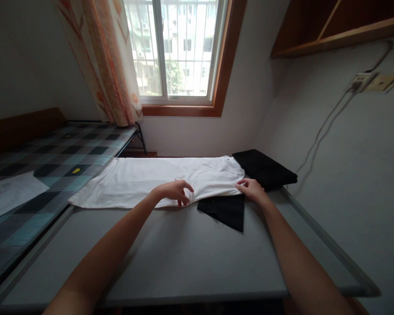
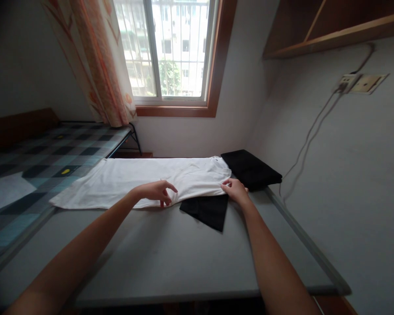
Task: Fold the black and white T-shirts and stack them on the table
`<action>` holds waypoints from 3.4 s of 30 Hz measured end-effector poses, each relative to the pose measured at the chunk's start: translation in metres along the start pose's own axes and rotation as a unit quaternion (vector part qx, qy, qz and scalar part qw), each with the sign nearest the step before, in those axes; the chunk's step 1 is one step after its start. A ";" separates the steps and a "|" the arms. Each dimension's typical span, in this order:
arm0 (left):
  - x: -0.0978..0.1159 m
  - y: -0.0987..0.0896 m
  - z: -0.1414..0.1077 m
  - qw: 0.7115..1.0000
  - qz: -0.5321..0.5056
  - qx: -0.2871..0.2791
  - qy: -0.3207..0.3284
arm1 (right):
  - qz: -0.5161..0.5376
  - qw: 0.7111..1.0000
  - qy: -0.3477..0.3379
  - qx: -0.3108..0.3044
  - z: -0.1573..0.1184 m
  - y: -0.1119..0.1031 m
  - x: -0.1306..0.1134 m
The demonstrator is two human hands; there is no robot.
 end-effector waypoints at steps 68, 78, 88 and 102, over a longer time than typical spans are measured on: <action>-0.007 0.025 0.015 0.834 0.418 0.254 0.255 | -0.150 0.987 -0.027 0.041 0.034 0.080 -0.130; -0.021 0.022 0.026 0.857 0.398 0.274 0.178 | -0.102 0.994 -0.039 0.032 0.024 0.041 -0.093; -0.045 -0.007 0.021 0.837 0.370 0.403 -0.001 | -0.079 0.996 0.018 0.045 0.003 0.015 -0.027; -0.062 -0.036 0.022 0.871 0.218 0.434 0.081 | -0.106 0.992 -0.017 0.062 -0.003 0.020 -0.024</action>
Point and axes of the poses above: each hand's wrist, its own z-axis towards the middle knuckle, its own y-axis out of the palm, x = y × z, the point moved 4 cm from there along z, towards the middle knuckle, and after that the axes turned 14 degrees about y, right-handed, at the moved point
